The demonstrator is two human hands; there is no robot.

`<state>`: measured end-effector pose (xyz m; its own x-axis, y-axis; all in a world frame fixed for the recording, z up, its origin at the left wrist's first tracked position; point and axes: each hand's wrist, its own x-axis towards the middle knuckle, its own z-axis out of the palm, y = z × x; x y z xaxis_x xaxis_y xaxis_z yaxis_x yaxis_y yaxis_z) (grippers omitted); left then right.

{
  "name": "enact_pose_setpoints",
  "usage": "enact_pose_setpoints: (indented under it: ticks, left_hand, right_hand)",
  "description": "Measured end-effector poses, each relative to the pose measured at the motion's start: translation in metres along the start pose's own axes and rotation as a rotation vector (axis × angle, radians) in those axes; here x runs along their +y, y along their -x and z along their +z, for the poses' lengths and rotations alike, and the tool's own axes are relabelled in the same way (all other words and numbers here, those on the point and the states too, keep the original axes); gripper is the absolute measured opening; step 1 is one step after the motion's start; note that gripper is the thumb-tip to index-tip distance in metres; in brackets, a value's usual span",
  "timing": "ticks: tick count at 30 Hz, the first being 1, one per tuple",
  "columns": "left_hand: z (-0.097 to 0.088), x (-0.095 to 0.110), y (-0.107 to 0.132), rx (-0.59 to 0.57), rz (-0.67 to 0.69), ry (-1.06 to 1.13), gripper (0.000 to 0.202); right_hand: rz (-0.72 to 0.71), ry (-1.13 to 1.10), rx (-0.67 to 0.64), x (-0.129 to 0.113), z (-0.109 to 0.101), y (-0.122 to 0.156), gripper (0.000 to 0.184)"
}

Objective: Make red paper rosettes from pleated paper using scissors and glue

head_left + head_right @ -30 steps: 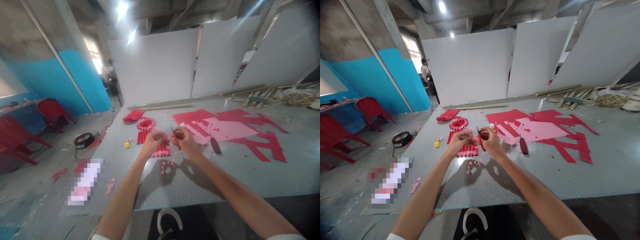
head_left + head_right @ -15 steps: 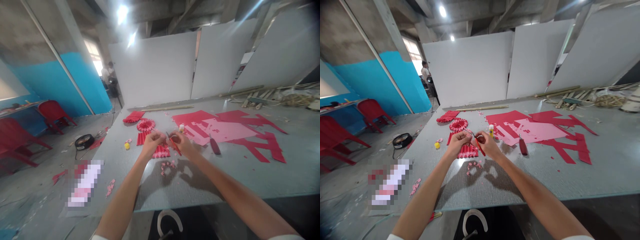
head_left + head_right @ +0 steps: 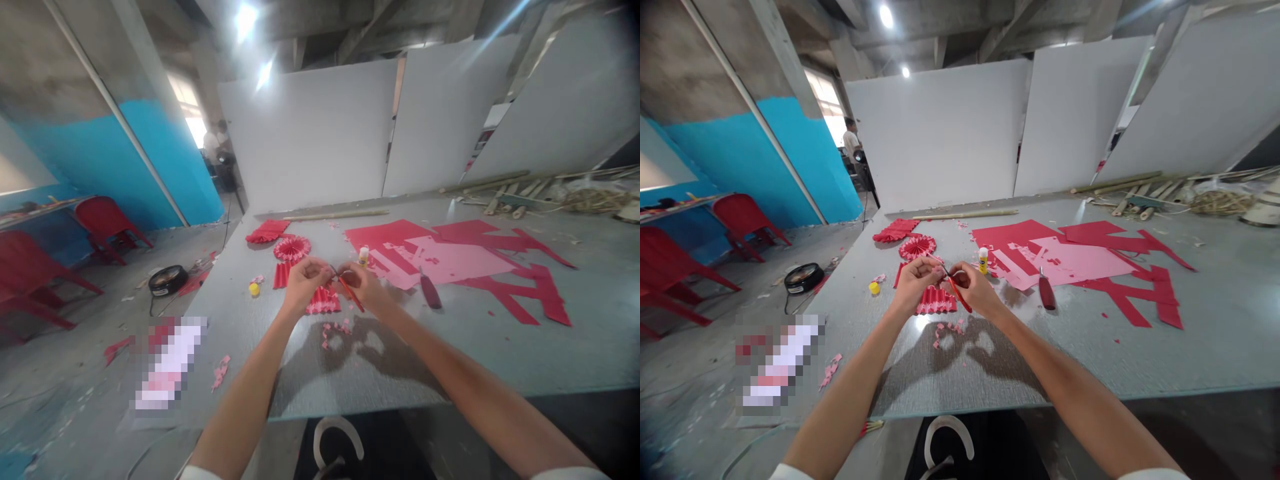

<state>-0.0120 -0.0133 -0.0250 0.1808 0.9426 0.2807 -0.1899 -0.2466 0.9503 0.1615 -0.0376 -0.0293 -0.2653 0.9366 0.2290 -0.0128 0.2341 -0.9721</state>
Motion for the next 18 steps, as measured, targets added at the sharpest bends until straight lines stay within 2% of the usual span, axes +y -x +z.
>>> enact_pose_setpoints:
  ticks: [18]
  left_hand:
    - [0.0024, 0.0028, 0.0018, 0.018, 0.012, -0.027, 0.027]
  right_hand:
    - [-0.002, 0.014, 0.003, 0.0027, 0.0007, -0.0010, 0.033]
